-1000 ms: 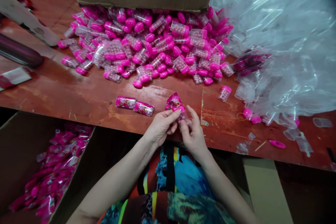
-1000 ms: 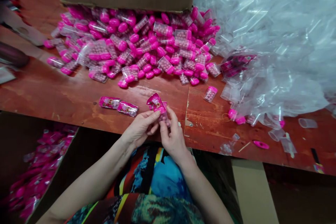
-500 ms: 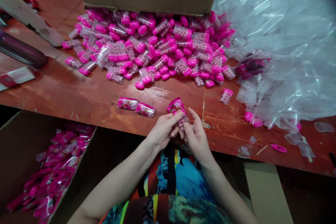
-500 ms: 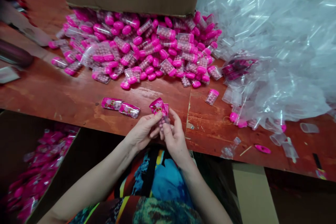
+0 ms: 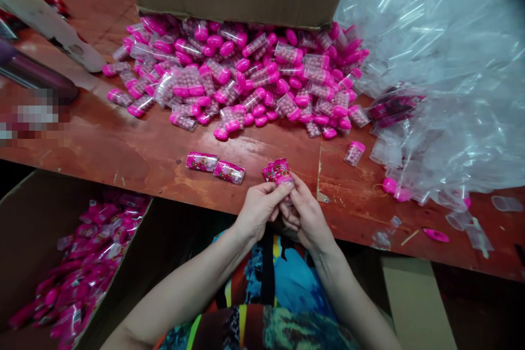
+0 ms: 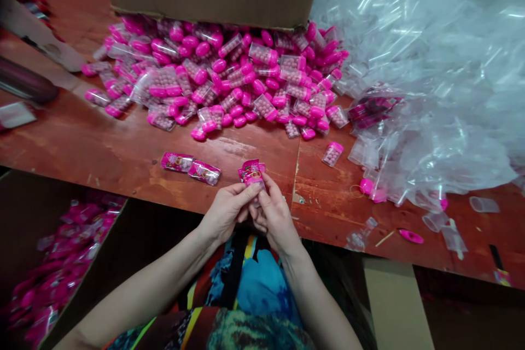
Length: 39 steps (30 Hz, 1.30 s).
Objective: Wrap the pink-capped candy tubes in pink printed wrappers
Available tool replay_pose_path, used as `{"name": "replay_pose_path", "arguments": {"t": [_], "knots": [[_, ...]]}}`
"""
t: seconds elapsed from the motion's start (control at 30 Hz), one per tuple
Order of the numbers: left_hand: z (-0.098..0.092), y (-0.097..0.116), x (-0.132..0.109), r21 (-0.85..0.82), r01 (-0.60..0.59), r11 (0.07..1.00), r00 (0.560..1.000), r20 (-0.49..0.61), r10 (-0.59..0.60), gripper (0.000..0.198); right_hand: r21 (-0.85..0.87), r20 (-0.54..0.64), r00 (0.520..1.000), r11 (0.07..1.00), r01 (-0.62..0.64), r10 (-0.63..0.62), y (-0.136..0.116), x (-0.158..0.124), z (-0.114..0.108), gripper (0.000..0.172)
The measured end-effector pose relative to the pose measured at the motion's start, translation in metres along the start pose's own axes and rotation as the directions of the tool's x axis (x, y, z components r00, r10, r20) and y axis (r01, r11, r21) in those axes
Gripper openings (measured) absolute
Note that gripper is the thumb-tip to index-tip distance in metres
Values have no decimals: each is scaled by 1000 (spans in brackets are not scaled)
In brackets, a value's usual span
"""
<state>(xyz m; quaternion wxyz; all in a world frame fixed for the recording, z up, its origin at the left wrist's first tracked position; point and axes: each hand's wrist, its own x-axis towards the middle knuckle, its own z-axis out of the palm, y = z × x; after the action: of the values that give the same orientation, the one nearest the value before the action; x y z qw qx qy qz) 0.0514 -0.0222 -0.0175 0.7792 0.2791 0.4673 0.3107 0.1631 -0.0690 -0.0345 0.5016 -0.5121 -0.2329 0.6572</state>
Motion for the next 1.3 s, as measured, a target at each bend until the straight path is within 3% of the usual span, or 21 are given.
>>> {"name": "replay_pose_path", "arguments": {"t": [0.07, 0.2, 0.33, 0.47, 0.63, 0.77, 0.9, 1.17, 1.3], "knots": [[-2, -1, -1, -14, 18, 1000, 998, 59, -17, 44, 13, 3, 1000, 1000, 1, -1, -3, 1, -2, 61], [-6, 6, 0, -16, 39, 999, 988, 149, -36, 42, -155, -48, 984, 975, 159, -169, -6, 2, -5, 55], [-11, 20, 5, -35, -75, 997, 997, -14, 74, 35, -245, 13, 978, 948, 204, -207, -5, -1, -8, 47], [-15, 24, 12, -60, -166, 984, 972, -181, 153, 36, -254, 25, 979, 946, 200, -201, -2, -4, -9, 43], [-13, 21, 12, -139, -193, 971, 958, -239, 157, 39, -188, 9, 987, 969, 158, -159, 2, -3, -6, 43], [-13, 20, 8, -162, -48, 986, 998, -57, 40, 41, -166, -3, 987, 973, 160, -163, 1, -3, -4, 46], [-13, 15, 3, -92, 114, 989, 987, 127, -102, 42, -111, 50, 993, 988, 109, -104, -5, -1, -3, 61], [-13, 7, -2, -74, 125, 989, 978, 176, -111, 45, -111, 14, 999, 993, 33, -32, -11, 11, 3, 82], [-23, 10, -8, -88, 97, 991, 985, 151, -83, 47, -144, 51, 999, 990, 7, 0, -7, 18, 10, 78]]}}
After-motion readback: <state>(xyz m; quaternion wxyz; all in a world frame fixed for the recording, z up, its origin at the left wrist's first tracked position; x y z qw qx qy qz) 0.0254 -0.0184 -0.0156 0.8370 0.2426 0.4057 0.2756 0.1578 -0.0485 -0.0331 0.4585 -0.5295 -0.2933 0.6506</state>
